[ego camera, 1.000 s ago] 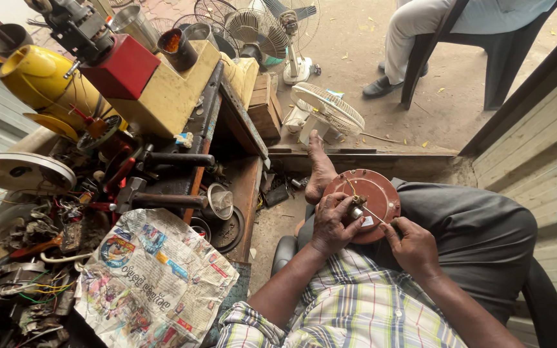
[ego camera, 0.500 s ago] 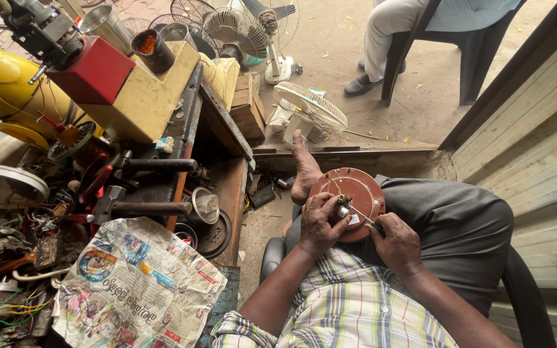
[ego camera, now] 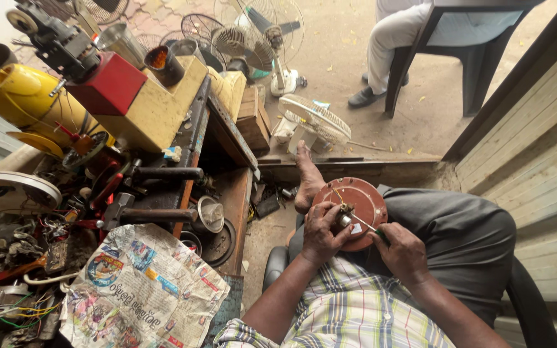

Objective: The person uses a screwdriver to tighten a screw on a circular reddish-brown electrical component held in their hands. The task involves repetitive adjustments to the central screw while the component is supported by the left hand.

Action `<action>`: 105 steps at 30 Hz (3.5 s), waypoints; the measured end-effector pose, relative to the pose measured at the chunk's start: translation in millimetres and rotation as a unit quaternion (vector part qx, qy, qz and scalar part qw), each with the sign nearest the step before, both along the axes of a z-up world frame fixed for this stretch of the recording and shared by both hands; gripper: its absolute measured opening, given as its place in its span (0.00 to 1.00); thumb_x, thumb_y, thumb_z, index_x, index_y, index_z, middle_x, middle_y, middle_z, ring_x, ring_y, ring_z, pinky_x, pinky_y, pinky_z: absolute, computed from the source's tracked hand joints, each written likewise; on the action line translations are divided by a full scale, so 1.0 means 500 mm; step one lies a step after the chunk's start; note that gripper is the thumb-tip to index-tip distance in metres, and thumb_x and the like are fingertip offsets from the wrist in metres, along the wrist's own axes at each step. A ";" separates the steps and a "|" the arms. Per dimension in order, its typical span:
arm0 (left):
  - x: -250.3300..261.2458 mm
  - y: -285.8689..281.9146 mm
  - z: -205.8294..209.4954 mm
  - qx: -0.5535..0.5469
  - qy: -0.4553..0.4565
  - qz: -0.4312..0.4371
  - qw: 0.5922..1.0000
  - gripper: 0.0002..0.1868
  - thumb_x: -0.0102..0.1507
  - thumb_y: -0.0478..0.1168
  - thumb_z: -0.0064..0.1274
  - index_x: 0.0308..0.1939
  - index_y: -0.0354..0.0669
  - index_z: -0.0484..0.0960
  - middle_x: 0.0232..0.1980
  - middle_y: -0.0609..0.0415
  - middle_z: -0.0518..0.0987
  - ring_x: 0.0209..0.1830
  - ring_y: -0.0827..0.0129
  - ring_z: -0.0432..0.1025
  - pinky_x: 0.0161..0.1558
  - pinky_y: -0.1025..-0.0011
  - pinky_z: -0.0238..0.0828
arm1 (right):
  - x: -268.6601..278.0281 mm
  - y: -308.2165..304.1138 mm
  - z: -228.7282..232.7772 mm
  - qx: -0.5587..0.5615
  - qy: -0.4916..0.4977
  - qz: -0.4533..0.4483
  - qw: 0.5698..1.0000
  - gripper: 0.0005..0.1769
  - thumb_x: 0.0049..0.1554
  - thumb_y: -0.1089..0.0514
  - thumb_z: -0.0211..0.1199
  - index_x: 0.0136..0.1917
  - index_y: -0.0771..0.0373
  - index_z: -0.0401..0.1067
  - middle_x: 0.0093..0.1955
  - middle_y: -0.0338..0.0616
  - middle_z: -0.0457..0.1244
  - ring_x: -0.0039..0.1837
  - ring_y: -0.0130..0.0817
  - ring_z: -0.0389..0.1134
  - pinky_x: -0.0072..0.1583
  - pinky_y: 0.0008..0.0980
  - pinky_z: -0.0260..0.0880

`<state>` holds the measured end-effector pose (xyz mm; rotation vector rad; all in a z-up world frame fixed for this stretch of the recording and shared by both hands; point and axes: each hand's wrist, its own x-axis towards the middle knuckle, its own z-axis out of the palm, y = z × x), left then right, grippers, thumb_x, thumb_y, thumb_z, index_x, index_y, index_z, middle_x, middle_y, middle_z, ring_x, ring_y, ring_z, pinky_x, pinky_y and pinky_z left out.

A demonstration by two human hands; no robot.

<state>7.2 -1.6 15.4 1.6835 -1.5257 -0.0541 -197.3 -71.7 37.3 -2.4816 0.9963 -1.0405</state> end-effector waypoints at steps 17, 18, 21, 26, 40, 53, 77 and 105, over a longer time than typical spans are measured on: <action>0.003 -0.002 0.002 0.018 -0.002 0.001 1.000 0.30 0.60 0.55 0.63 0.61 0.43 0.80 0.62 0.48 0.71 0.66 0.52 0.65 0.67 0.55 0.61 | -0.001 -0.005 -0.012 -0.087 0.029 -0.015 0.996 0.15 0.56 0.50 0.68 0.46 0.64 0.75 0.38 0.42 0.69 0.41 0.37 0.70 0.45 0.35 0.71; 0.001 -0.002 0.002 0.013 -0.005 0.002 1.000 0.30 0.60 0.54 0.63 0.61 0.43 0.80 0.61 0.48 0.72 0.66 0.52 0.65 0.67 0.55 0.61 | -0.004 -0.002 -0.012 -0.083 0.030 -0.014 0.996 0.15 0.55 0.50 0.68 0.46 0.64 0.75 0.39 0.42 0.69 0.41 0.37 0.70 0.45 0.36 0.71; 0.005 -0.004 0.005 0.013 0.003 0.002 1.000 0.30 0.60 0.55 0.63 0.61 0.43 0.80 0.62 0.48 0.72 0.66 0.51 0.65 0.66 0.56 0.62 | 0.001 -0.008 -0.007 -0.078 0.027 -0.010 0.997 0.15 0.55 0.50 0.68 0.46 0.64 0.75 0.39 0.44 0.68 0.41 0.38 0.70 0.45 0.36 0.71; -0.001 0.002 0.002 0.010 0.012 0.000 1.000 0.29 0.60 0.55 0.63 0.61 0.44 0.80 0.61 0.48 0.72 0.65 0.52 0.66 0.66 0.56 0.63 | -0.002 -0.008 -0.006 -0.074 0.009 -0.001 0.997 0.15 0.55 0.51 0.68 0.47 0.65 0.75 0.41 0.45 0.69 0.44 0.39 0.71 0.46 0.36 0.72; 0.002 -0.004 -0.007 0.009 -0.011 -0.001 1.000 0.29 0.60 0.55 0.63 0.61 0.44 0.80 0.61 0.50 0.73 0.65 0.55 0.67 0.66 0.56 0.61 | -0.003 -0.002 -0.016 -0.056 0.020 -0.007 0.998 0.16 0.56 0.49 0.67 0.48 0.64 0.75 0.43 0.44 0.70 0.46 0.39 0.72 0.48 0.36 0.73; 0.004 -0.006 -0.001 0.009 0.000 -0.006 1.000 0.29 0.59 0.54 0.64 0.60 0.45 0.80 0.60 0.49 0.73 0.64 0.55 0.67 0.66 0.56 0.61 | 0.001 0.000 -0.022 -0.006 0.014 -0.005 1.000 0.15 0.57 0.50 0.66 0.48 0.64 0.75 0.41 0.47 0.70 0.44 0.42 0.73 0.46 0.39 0.73; 0.012 -0.044 0.079 0.043 -0.072 0.006 0.996 0.24 0.53 0.56 0.66 0.43 0.44 0.83 0.52 0.51 0.77 0.65 0.52 0.66 0.68 0.45 0.49 | -0.006 -0.016 0.045 -0.009 0.014 0.106 0.994 0.16 0.55 0.65 0.64 0.58 0.63 0.74 0.51 0.45 0.68 0.50 0.43 0.71 0.52 0.39 0.72; 0.023 -0.100 0.017 0.034 0.097 -0.102 0.990 0.25 0.56 0.48 0.68 0.52 0.43 0.77 0.55 0.52 0.77 0.65 0.52 0.67 0.68 0.48 0.55 | -0.013 -0.066 -0.006 0.063 0.061 0.123 0.989 0.24 0.47 0.67 0.69 0.58 0.64 0.76 0.51 0.47 0.70 0.46 0.40 0.74 0.46 0.36 0.74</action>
